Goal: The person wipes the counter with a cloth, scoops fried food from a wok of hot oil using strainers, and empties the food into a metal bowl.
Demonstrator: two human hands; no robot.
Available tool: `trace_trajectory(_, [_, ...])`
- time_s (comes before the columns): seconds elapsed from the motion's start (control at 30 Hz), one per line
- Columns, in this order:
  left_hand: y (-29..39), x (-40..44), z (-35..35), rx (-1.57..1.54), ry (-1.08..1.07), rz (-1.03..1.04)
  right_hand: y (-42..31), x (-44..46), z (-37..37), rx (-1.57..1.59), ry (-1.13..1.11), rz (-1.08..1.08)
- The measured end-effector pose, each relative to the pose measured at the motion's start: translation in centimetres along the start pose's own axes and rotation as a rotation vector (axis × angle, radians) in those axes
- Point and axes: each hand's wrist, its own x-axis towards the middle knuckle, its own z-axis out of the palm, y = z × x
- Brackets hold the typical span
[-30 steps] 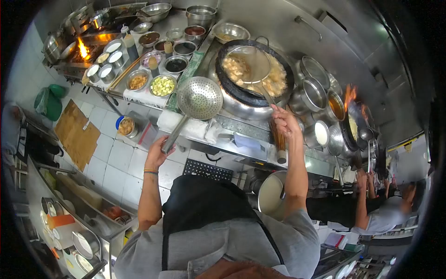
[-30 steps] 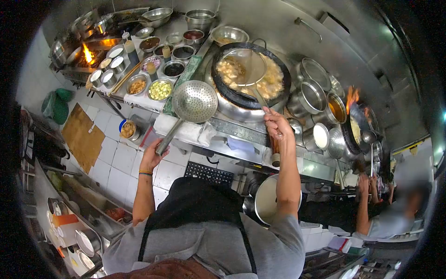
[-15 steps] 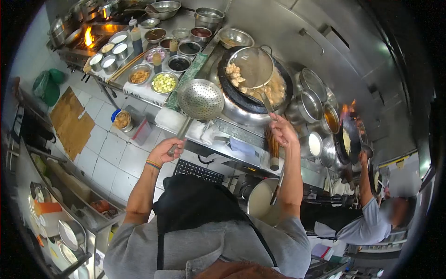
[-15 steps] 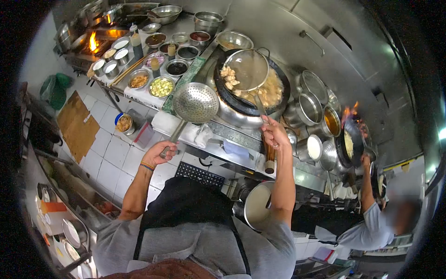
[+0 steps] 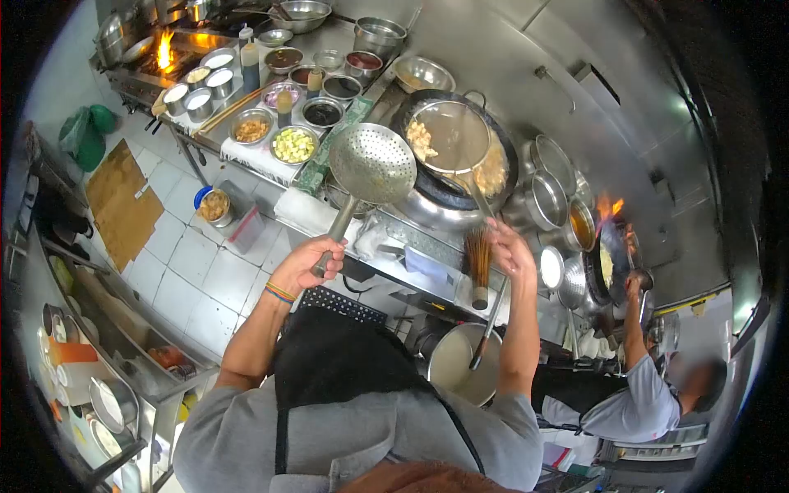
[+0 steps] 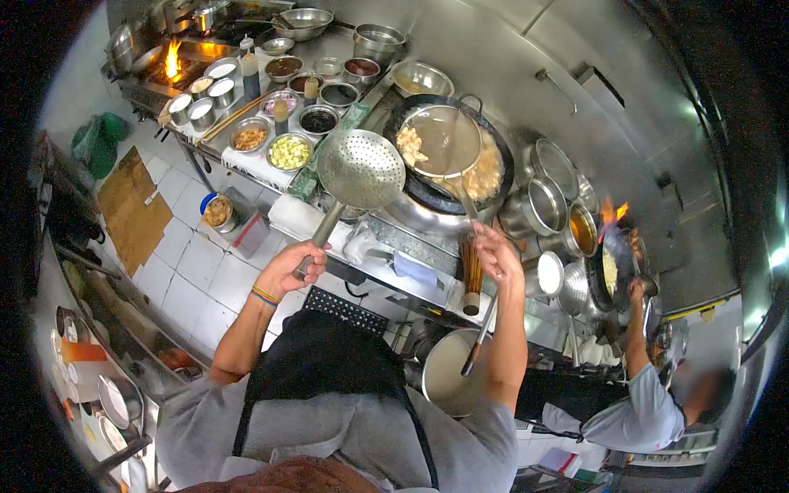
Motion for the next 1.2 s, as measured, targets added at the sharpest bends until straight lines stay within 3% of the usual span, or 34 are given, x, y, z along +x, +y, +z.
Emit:
trace_trajectory(0.2, [0.3, 0.8, -0.1, -0.032, 0.008, -0.022, 0.1, -1.8, 1.1, -0.014, 0.030, -0.029])
trace_trajectory(0.5, [0.6, 0.7, 0.7, 0.017, 0.050, -0.002, -1.2, -6.3, 6.4, -0.371, 0.084, -0.144])
trace_trajectory(0.6, [0.5, 0.4, 0.8, 0.009, 0.044, -0.003, -1.1, -6.7, 7.0, -0.783, 0.275, -0.264])
trace_trajectory(0.7, [-0.1, 0.1, -0.4, -0.024, 0.017, -0.012, -1.3, -7.5, 5.2, -1.035, 0.334, -0.575])
trace_trajectory(0.73, [-0.4, 0.1, -1.0, -0.043, 0.005, -0.017, -3.0, -9.5, 6.0, -1.110, 0.395, -0.421])
trace_trajectory(0.93, [-0.7, 1.5, -5.0, -0.014, 0.017, -0.004, -5.2, -14.3, 3.2, -1.232, 0.493, -0.234])
trace_trajectory(1.2, [-2.4, 2.2, -8.2, -0.035, 0.042, -0.074, -4.4, -16.0, 2.4, -1.192, 0.479, -0.211])
